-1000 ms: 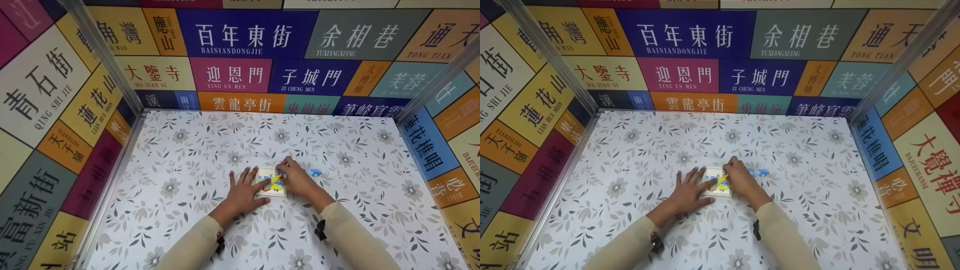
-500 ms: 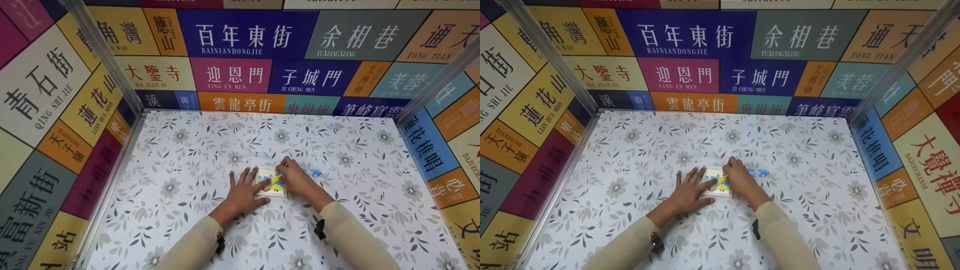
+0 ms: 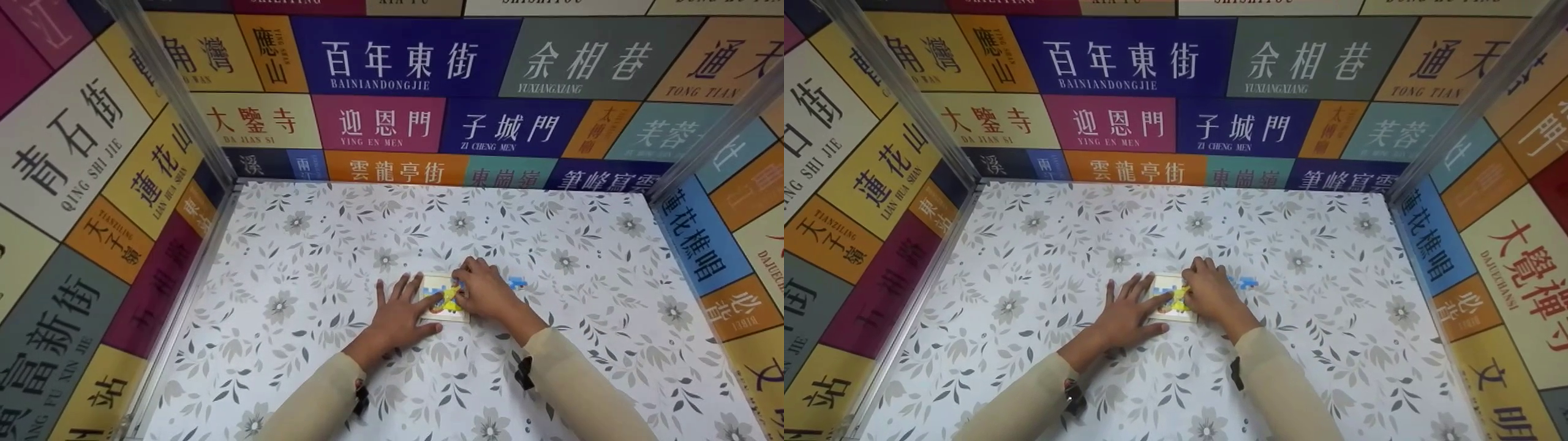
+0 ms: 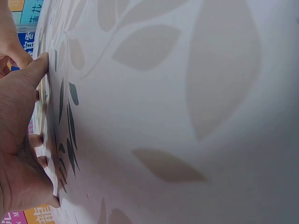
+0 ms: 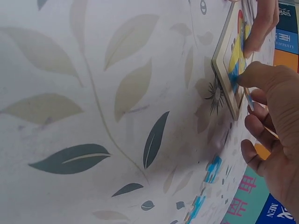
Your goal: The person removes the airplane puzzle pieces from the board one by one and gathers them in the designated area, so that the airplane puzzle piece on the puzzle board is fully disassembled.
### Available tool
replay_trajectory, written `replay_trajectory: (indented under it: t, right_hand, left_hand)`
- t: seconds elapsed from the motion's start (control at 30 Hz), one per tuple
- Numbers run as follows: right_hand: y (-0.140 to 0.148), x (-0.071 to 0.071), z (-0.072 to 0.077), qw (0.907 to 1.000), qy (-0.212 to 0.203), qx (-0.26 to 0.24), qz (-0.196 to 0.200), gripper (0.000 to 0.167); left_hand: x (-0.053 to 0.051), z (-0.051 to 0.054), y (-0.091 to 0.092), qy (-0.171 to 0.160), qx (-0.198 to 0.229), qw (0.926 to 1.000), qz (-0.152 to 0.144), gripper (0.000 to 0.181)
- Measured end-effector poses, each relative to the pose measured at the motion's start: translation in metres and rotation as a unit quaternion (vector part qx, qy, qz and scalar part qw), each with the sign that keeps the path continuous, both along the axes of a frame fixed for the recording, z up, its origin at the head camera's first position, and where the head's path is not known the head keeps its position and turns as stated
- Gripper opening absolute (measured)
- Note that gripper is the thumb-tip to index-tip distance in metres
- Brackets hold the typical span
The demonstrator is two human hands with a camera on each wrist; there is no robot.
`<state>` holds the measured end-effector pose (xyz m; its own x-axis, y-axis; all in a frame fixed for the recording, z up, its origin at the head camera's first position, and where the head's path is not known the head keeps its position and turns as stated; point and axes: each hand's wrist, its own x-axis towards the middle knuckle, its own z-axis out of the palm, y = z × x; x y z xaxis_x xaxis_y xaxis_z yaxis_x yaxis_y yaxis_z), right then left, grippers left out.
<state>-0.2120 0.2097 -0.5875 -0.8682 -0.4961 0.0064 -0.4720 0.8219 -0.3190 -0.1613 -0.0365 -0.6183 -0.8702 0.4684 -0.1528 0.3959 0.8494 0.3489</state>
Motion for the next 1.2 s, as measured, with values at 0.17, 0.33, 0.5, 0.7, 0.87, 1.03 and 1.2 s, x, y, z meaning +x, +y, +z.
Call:
replay_trajectory:
  t: [0.17,0.33,0.5,0.7,0.87,1.03,1.2]
  right_hand:
    - [0.003,0.001,-0.002,0.9998,0.018,-0.001,0.003,0.033]
    - [0.007,0.0,-0.002,0.9993,0.031,-0.018,0.014,0.032]
    - [0.016,0.0,0.002,0.9992,0.018,-0.032,0.018,0.032]
    - [0.031,0.003,0.005,0.9992,0.029,-0.023,0.014,0.034]
    - [0.046,0.007,0.008,0.9988,0.043,-0.022,0.009,0.037]
    - [0.065,0.009,0.009,0.9978,0.057,-0.034,0.002,0.035]
    - [0.087,0.01,0.012,0.997,0.057,-0.052,-0.014,0.029]
  left_hand:
    - [0.002,0.0,0.001,-0.003,-0.001,1.0,-0.001,0.072]
    - [0.001,0.001,0.001,0.0,-0.004,1.0,-0.001,0.072]
    - [0.0,0.0,0.001,0.0,-0.004,1.0,-0.002,0.072]
    - [-0.001,-0.002,0.001,0.0,0.001,1.0,-0.003,0.072]
    - [-0.001,-0.003,-0.001,-0.001,0.011,0.9999,-0.002,0.072]
    - [0.0,-0.002,-0.002,0.002,0.027,0.9996,-0.007,0.072]
    - [0.0,-0.002,-0.002,0.001,0.029,0.9995,-0.009,0.072]
